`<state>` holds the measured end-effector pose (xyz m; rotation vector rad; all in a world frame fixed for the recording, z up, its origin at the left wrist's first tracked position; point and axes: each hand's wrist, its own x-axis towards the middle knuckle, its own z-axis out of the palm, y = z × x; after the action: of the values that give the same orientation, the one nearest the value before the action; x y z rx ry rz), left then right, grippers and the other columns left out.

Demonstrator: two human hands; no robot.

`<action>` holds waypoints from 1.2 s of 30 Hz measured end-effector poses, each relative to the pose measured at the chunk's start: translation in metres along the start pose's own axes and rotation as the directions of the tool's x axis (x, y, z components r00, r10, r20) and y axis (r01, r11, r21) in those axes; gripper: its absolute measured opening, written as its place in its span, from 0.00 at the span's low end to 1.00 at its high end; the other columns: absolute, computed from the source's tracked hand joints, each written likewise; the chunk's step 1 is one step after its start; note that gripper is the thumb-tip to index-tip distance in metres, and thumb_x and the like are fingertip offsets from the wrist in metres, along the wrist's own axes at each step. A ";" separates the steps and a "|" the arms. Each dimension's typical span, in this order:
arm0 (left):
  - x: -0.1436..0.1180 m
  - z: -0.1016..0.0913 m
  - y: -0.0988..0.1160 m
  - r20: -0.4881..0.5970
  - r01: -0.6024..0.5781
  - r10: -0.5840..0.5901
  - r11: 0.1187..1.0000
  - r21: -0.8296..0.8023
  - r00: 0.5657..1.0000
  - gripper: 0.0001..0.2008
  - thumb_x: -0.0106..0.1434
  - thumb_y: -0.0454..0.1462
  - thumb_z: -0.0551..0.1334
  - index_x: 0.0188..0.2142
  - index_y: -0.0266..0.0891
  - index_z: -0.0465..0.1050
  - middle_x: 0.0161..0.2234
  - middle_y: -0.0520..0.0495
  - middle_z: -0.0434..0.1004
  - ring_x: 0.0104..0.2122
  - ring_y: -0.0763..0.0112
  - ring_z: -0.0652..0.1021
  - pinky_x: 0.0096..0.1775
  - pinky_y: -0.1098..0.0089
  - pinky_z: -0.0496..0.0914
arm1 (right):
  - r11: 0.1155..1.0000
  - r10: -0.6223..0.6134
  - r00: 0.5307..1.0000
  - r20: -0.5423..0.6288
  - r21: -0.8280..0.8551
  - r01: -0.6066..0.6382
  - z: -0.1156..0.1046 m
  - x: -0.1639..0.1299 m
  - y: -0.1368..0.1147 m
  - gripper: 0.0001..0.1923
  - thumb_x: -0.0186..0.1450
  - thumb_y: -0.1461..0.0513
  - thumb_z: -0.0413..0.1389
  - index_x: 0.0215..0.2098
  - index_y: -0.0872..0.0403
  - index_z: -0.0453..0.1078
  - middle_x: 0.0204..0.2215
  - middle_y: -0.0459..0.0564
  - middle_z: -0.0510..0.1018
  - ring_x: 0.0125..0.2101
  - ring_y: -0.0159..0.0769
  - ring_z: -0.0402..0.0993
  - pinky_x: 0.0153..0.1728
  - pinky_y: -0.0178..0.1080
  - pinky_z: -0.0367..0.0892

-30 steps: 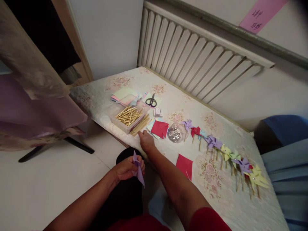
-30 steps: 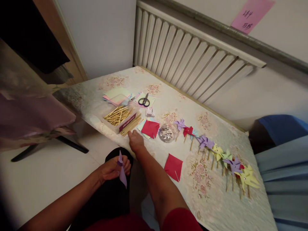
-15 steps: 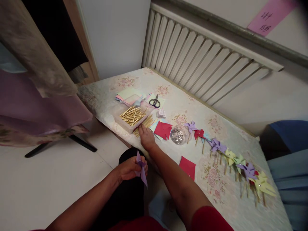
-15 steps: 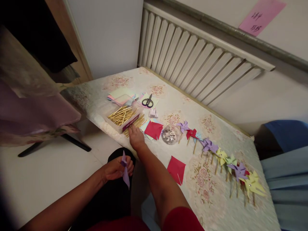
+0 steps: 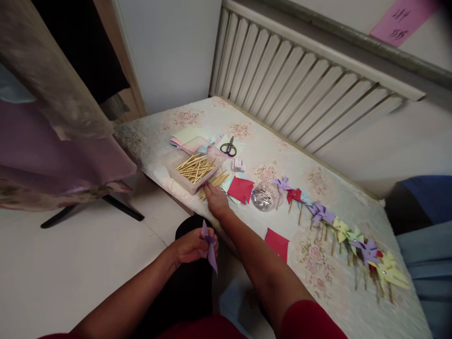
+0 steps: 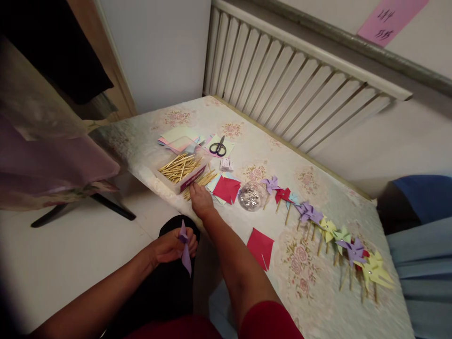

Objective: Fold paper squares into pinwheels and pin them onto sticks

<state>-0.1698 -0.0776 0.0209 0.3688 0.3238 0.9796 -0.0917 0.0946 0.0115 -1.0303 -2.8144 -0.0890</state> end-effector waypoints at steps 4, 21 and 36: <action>-0.001 -0.001 0.000 -0.009 -0.001 0.001 1.000 0.007 1.000 0.12 0.48 0.26 0.71 0.26 0.37 0.70 0.25 0.51 0.72 0.28 0.70 0.74 0.38 0.64 0.70 | 1.000 0.027 1.000 0.010 0.016 -0.027 0.001 0.002 0.000 0.16 0.72 0.67 0.49 0.53 0.55 0.73 0.53 0.59 0.75 0.48 0.45 0.70 0.45 0.41 0.70; 0.000 -0.003 0.000 -0.020 0.001 -0.001 1.000 0.013 1.000 0.12 0.47 0.24 0.69 0.27 0.37 0.70 0.26 0.51 0.72 0.29 0.69 0.75 0.38 0.64 0.71 | 0.995 0.048 0.992 -0.119 0.097 -0.037 0.017 -0.001 0.007 0.22 0.70 0.69 0.48 0.60 0.57 0.69 0.59 0.62 0.73 0.55 0.45 0.69 0.54 0.43 0.67; 0.000 0.001 0.001 -0.015 0.009 -0.009 1.000 0.022 1.000 0.12 0.48 0.26 0.70 0.27 0.37 0.69 0.24 0.51 0.72 0.28 0.69 0.74 0.37 0.64 0.70 | 0.995 0.029 0.979 -0.201 0.100 -0.009 0.026 -0.002 0.009 0.20 0.71 0.70 0.50 0.59 0.59 0.71 0.59 0.64 0.73 0.55 0.44 0.70 0.58 0.44 0.65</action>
<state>-0.1703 -0.0774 0.0219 0.3804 0.3500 0.9709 -0.0873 0.1034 -0.0143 -0.9676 -2.5982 -0.0486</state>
